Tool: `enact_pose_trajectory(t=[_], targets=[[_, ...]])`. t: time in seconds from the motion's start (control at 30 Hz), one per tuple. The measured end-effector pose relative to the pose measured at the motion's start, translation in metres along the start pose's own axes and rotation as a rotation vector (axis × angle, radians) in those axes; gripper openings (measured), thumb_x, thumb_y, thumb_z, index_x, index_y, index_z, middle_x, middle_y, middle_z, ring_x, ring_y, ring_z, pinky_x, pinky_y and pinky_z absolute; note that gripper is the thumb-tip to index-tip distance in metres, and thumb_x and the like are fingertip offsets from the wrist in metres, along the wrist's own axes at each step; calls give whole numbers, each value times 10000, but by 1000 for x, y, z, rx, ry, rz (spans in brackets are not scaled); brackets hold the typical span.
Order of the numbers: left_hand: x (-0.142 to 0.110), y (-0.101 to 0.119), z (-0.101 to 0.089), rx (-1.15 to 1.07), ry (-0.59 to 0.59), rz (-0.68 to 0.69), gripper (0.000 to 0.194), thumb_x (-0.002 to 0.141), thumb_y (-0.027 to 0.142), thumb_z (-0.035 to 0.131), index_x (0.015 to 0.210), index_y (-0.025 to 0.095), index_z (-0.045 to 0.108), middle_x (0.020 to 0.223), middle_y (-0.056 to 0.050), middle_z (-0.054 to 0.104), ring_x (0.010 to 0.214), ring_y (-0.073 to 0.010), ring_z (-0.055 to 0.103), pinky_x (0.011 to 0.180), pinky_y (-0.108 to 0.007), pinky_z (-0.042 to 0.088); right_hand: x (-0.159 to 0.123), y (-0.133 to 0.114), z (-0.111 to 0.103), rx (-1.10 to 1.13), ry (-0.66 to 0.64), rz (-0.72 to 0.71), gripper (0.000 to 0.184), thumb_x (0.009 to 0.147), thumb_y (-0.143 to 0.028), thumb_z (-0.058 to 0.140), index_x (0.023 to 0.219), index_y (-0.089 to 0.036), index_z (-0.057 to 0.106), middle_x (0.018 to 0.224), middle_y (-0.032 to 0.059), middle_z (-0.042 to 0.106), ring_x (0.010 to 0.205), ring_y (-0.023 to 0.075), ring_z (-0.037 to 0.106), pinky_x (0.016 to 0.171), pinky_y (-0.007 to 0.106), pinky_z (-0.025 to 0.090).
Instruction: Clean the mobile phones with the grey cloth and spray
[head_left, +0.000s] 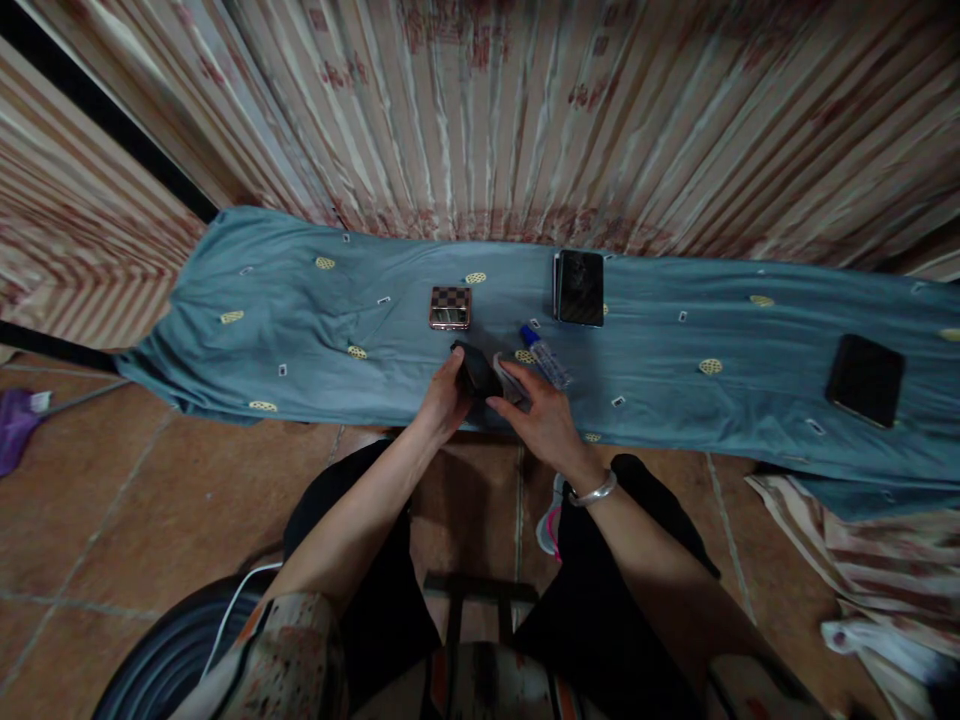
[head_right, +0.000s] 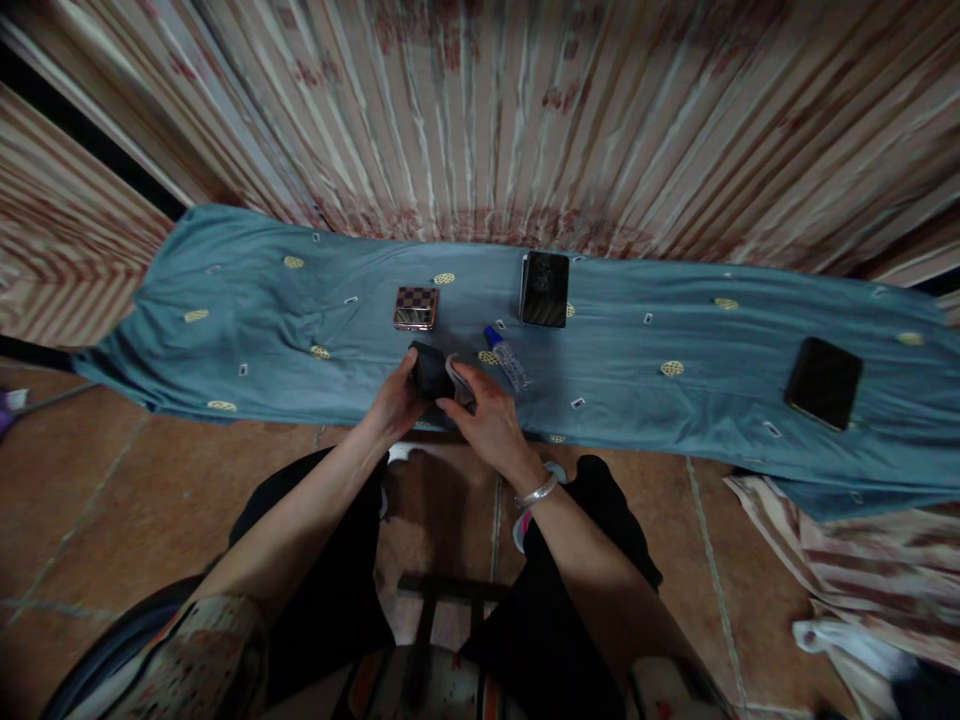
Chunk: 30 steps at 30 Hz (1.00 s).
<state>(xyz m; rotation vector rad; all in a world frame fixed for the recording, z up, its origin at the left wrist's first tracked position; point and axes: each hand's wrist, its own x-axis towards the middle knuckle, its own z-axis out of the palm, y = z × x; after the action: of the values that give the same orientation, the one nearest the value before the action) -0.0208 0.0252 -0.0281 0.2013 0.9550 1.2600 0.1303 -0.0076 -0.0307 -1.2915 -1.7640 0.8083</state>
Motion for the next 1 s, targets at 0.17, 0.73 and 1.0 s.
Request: enact_pose_trajectory(t=[0.17,0.73,1.0], targets=[[-5,3,6,-12,48,-76,319,1036,303,455,868,152,681,830,-62,763,1002,-207,735,990,-353,557,-1,3,1,-26,-24,-35,453,876,-324,751,1322,-277,680,1329,72,737,1237,263,689,1100,451,530],[-18,7,5,133,-15,-161,354,1064,309,398,1193,89,643,796,-95,759,673,-180,730,615,-273,591,13,7,-23,298,255,165,375,786,-501,798,1051,-235,793,916,7,798,801,190,704,757,323,575],[-38,6,4,244,-184,-318,378,1062,301,394,1245,57,616,828,-139,777,632,-166,717,553,-243,566,23,19,-48,720,436,291,355,694,-517,882,913,-251,799,808,-31,776,683,127,673,635,250,547]])
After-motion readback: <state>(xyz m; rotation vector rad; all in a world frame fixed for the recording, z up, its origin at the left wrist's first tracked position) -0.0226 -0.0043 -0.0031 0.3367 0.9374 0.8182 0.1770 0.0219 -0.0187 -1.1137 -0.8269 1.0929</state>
